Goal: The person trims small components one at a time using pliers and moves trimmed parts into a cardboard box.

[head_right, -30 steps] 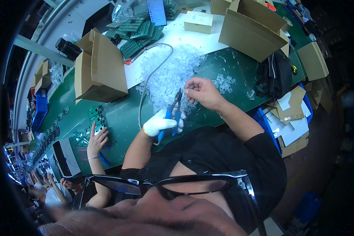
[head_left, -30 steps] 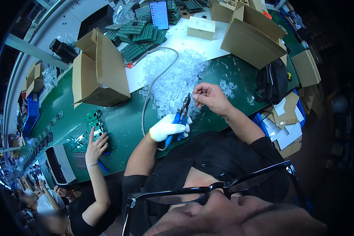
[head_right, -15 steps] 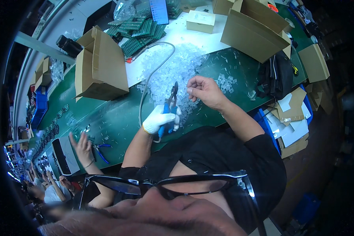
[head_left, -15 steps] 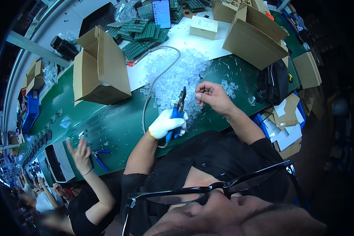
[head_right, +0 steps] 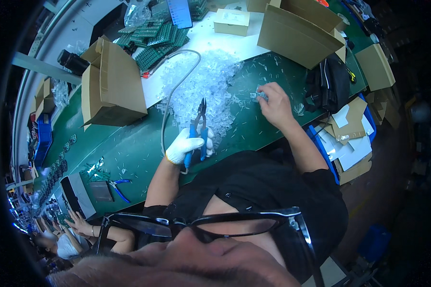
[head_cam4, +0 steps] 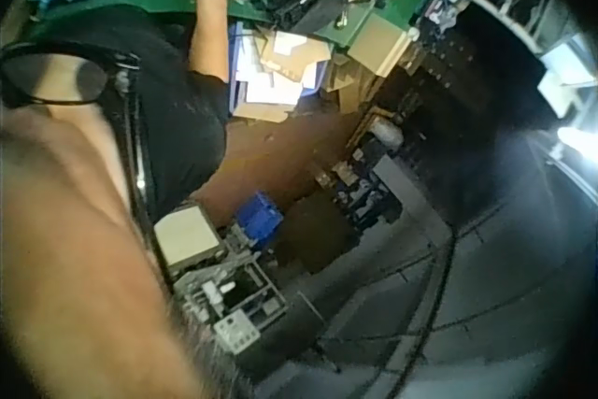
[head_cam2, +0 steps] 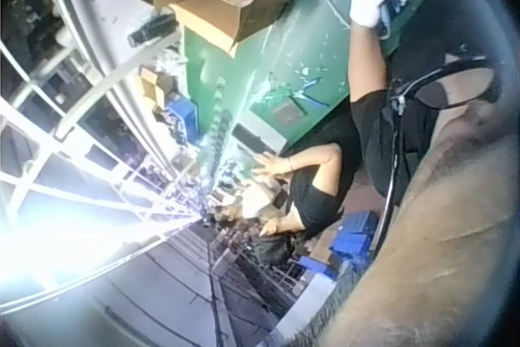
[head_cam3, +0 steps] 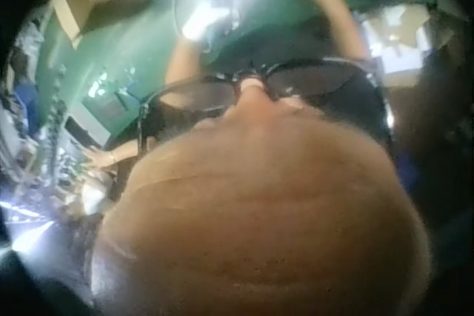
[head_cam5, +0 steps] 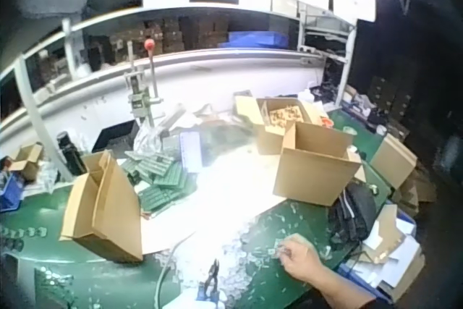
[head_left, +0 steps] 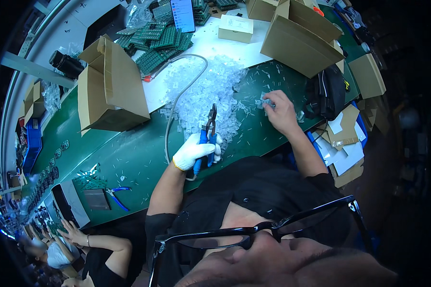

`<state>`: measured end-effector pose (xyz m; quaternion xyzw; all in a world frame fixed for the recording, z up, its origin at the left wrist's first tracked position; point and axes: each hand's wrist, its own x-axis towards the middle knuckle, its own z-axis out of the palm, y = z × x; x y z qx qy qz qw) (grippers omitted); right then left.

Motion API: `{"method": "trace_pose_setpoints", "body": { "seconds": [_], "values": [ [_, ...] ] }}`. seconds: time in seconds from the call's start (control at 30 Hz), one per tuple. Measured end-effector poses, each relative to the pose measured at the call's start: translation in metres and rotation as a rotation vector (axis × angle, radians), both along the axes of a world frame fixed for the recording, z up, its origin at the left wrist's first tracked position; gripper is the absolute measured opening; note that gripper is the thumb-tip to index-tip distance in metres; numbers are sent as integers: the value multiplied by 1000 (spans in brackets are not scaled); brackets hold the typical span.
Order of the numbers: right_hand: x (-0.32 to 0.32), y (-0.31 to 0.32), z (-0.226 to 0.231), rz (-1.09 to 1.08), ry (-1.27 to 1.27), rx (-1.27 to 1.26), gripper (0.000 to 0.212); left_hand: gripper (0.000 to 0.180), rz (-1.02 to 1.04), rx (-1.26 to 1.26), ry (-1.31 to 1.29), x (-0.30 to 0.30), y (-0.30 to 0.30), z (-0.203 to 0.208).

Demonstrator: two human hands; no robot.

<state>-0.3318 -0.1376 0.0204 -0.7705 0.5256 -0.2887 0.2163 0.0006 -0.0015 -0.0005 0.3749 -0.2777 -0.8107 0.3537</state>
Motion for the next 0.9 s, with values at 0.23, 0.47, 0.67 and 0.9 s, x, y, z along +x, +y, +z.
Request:
{"method": "trace_pose_setpoints", "body": {
  "seconds": [0.23, 0.47, 0.67, 0.9],
  "values": [
    [54, -3, -23, 205, 86, -17, 24, 52, -3, -4, -16, -2, 1, 0],
    [63, 0, -10, 205, -225, 225, 28, 54, -72, -34, 0, -3, 1, 0],
    [71, 10, 3, 328, -787, 625, 25, 58, -148, -70, -14, -4, 4, 4],
    [86, 19, 19, 323, -717, 594, 22, 62, -145, -80, -21, -6, 5, 4]
  ]
}}
